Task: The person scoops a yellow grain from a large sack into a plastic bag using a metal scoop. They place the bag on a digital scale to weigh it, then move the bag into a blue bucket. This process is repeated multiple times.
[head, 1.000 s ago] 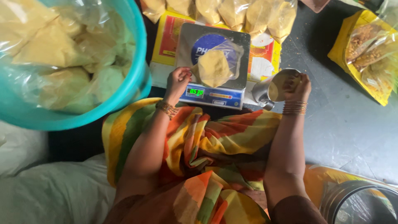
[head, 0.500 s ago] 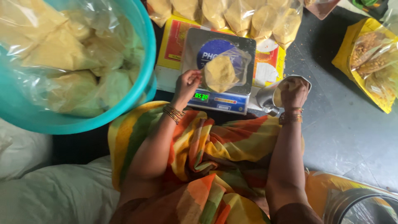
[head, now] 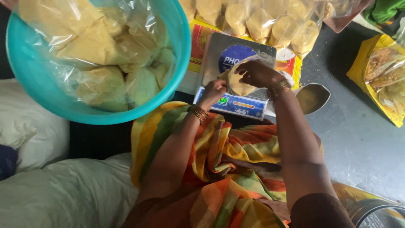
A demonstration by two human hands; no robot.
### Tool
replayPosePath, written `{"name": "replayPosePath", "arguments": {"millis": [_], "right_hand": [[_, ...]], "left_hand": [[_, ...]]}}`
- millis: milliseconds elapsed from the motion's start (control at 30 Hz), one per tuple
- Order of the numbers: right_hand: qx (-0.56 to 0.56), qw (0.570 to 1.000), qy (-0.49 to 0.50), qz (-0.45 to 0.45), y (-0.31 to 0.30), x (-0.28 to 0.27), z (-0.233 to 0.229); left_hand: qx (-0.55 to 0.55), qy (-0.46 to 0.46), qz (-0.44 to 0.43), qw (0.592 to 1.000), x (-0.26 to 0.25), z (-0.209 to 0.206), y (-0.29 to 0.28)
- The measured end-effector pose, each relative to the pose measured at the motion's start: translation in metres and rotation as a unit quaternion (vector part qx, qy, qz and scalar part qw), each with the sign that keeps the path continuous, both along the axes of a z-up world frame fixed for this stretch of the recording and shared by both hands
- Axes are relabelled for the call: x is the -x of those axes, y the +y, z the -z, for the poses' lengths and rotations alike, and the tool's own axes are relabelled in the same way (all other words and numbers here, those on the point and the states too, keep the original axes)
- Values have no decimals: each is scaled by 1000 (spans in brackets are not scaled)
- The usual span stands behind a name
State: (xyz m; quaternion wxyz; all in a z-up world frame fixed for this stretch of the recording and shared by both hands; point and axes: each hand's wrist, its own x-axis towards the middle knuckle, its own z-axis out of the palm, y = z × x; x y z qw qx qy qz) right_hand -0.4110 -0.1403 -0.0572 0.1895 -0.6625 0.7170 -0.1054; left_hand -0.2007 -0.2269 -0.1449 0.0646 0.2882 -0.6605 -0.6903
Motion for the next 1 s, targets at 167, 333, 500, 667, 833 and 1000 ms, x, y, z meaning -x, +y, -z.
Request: {"name": "replayPosePath", "arguments": {"millis": [167, 333, 500, 667, 833, 1000], "right_hand": [[-46, 995, 63, -65, -22, 13, 74], [-109, 992, 33, 45, -8, 15, 28], [-54, 925, -339, 166, 9, 0, -62], [-4, 907, -385, 170, 39, 4, -107], [-35, 936, -251, 245, 114, 57, -109], [-15, 905, -276, 324, 209, 116, -66]], "left_hand": [[-61, 43, 81, 994, 1, -11, 1], [-122, 87, 3, 989, 3, -6, -8], [-129, 93, -127, 979, 11, 29, -25], [-129, 100, -142, 976, 8, 58, -35], [-113, 118, -139, 977, 2, 62, -38], [-88, 88, -140, 982, 2, 52, -38]]}}
